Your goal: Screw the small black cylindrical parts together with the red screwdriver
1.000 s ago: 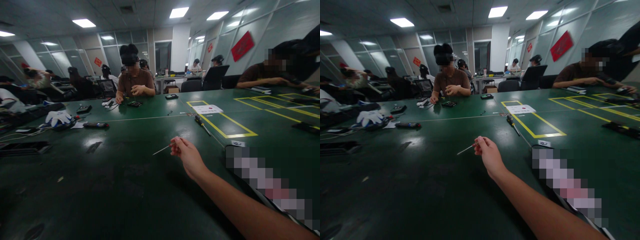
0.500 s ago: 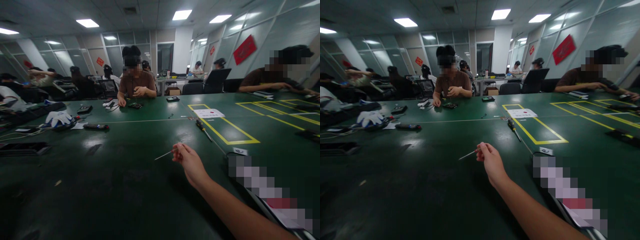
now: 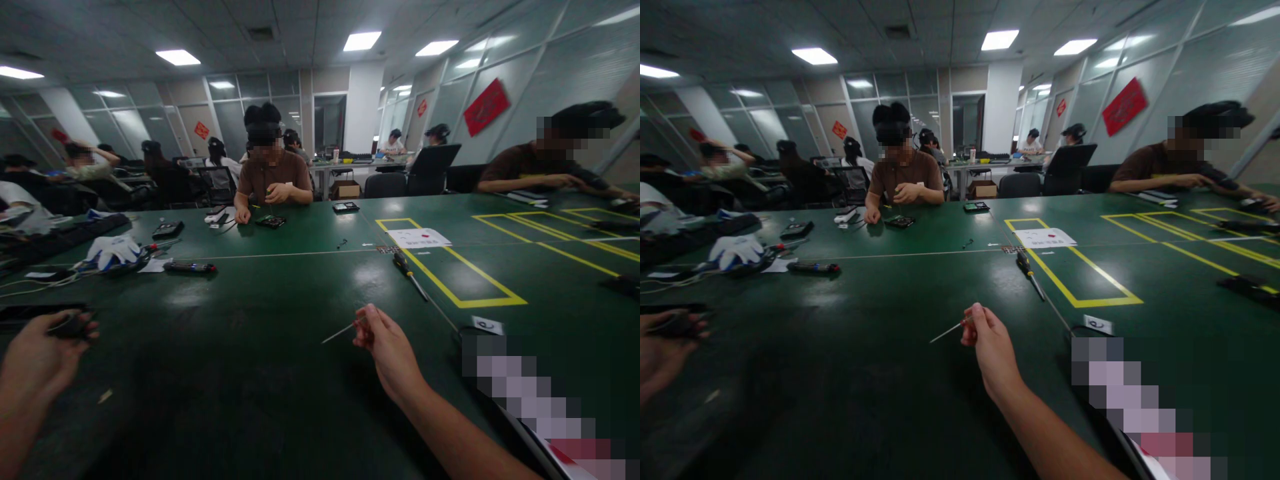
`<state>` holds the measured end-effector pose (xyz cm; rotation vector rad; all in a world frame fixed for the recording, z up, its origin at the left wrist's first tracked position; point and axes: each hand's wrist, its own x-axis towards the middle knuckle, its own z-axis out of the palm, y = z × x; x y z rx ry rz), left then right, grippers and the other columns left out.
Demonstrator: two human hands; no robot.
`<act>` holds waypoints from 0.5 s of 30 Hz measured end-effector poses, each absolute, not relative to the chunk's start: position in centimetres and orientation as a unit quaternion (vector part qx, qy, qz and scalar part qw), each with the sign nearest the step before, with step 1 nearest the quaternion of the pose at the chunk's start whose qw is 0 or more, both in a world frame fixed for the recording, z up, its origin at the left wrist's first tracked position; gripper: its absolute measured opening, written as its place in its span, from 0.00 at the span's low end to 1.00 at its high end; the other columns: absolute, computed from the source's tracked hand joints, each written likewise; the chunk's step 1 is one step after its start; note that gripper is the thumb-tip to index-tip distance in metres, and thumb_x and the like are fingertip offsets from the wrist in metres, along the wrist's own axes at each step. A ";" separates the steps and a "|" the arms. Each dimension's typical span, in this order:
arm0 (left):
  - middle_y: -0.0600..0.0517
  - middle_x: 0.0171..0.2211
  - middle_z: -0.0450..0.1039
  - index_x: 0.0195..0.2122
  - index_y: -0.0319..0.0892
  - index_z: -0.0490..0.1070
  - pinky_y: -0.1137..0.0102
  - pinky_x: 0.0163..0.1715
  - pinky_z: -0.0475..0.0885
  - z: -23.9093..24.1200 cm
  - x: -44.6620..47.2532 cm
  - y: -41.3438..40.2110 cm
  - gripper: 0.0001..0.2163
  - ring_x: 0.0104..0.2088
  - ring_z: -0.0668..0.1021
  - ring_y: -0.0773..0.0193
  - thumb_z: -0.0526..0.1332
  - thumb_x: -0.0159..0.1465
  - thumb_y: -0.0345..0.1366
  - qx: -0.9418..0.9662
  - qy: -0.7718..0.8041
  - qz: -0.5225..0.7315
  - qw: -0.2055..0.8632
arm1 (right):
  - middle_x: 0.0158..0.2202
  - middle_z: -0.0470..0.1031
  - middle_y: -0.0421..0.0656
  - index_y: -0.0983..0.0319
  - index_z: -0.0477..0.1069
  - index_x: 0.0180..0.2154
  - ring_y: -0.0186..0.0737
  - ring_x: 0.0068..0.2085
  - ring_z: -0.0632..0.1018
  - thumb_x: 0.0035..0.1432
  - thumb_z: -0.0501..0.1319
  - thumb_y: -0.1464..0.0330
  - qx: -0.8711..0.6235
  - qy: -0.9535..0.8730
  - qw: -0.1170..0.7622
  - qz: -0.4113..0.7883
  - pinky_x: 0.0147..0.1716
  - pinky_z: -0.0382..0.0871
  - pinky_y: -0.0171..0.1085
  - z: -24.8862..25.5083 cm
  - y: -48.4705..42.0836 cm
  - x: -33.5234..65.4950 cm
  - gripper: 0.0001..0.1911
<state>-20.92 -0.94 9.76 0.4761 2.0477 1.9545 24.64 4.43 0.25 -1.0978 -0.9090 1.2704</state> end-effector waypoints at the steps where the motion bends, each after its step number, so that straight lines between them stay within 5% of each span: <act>1: 0.57 0.23 0.70 0.29 0.39 0.67 0.76 0.30 0.71 8.8 -20.2 0.2 0.08 0.28 0.73 0.69 0.57 0.64 0.21 0.155 0.666 0.698 0.212 | 0.26 0.72 0.41 0.59 0.78 0.33 0.38 0.28 0.72 0.58 0.66 0.45 -0.473 -0.385 0.580 0.540 0.28 0.70 0.38 0.3 4.5 24.7 0.23; 8: 0.54 0.36 0.75 0.43 0.43 0.71 0.71 0.38 0.71 3.5 -7.9 2.4 0.19 0.37 0.75 0.64 0.70 0.50 0.27 0.298 0.577 0.630 0.426 | 0.22 0.63 0.37 0.60 0.70 0.24 0.35 0.23 0.65 0.55 0.68 0.45 -0.493 -0.375 0.575 0.535 0.24 0.64 0.36 0.1 4.7 25.0 0.26; 15: 0.51 0.41 0.71 0.46 0.44 0.69 0.64 0.49 0.66 3.3 0.0 1.1 0.10 0.45 0.73 0.57 0.63 0.63 0.37 0.559 0.549 0.427 0.451 | 0.22 0.62 0.36 0.60 0.70 0.24 0.35 0.24 0.65 0.55 0.68 0.45 -0.512 -0.355 0.562 0.545 0.23 0.63 0.35 -0.8 4.7 24.8 0.26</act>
